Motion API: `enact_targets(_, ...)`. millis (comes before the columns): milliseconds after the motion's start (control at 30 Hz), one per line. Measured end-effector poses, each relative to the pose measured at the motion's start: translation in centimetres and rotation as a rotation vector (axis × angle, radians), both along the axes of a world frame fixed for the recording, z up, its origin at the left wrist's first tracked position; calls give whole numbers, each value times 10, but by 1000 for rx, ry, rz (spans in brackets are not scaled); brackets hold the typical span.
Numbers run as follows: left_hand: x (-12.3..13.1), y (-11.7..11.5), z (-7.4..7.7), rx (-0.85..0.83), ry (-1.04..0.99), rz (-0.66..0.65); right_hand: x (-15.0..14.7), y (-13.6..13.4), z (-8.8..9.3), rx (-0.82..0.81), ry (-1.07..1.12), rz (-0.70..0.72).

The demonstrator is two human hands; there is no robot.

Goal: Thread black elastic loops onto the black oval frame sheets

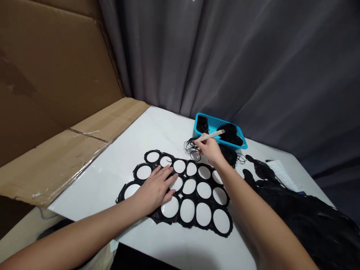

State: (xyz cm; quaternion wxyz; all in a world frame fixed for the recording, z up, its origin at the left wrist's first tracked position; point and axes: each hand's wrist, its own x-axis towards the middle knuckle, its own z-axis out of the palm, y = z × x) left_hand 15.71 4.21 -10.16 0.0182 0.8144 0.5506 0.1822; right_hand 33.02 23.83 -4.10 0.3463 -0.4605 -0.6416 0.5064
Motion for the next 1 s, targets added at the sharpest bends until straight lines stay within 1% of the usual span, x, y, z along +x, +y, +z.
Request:
enact_targets(100, -6, 2, 13, -29, -61, 2, -17, -14, -5, -175, 77, 110)
enact_targets(167, -14, 1, 21, -24, -69, 31, -24, -21, -8, -282, 143, 155)
enact_targets(233, -23, -2, 24, -10, -60, 68, -28, -26, -10, -353, 209, 186)
enact_targets(300, -32, -6, 24, -3, -46, 101, -30, -30, -13, -391, 268, 214)
enact_targets(400, -43, -14, 17, -2, -25, 119, -31, -38, -19, -414, 310, 261)
enact_targets(500, -47, -18, 8, -5, -6, 111, -36, -50, -26, -401, 282, 309)
enact_targets(600, -47, -19, 3, -3, 3, 114, -43, -61, -31, -334, 216, 330)
enact_targets(667, -46, -18, 2, 3, 9, 118, -46, -63, -31, -257, 166, 318)
enact_targets(733, -46, -18, 2, 12, 23, 118, -46, -58, -28, -151, 127, 254)
enact_targets(833, -47, -18, 2, 17, 30, 116, -40, -33, -19, -38, 115, 109)
enact_targets(933, -48, -19, 2, 24, -7, 113, -31, -2, -12, -57, 119, 43)
enact_targets(1000, -48, -18, 2, 30, -23, 112, -21, 13, -11, -97, 113, 18)
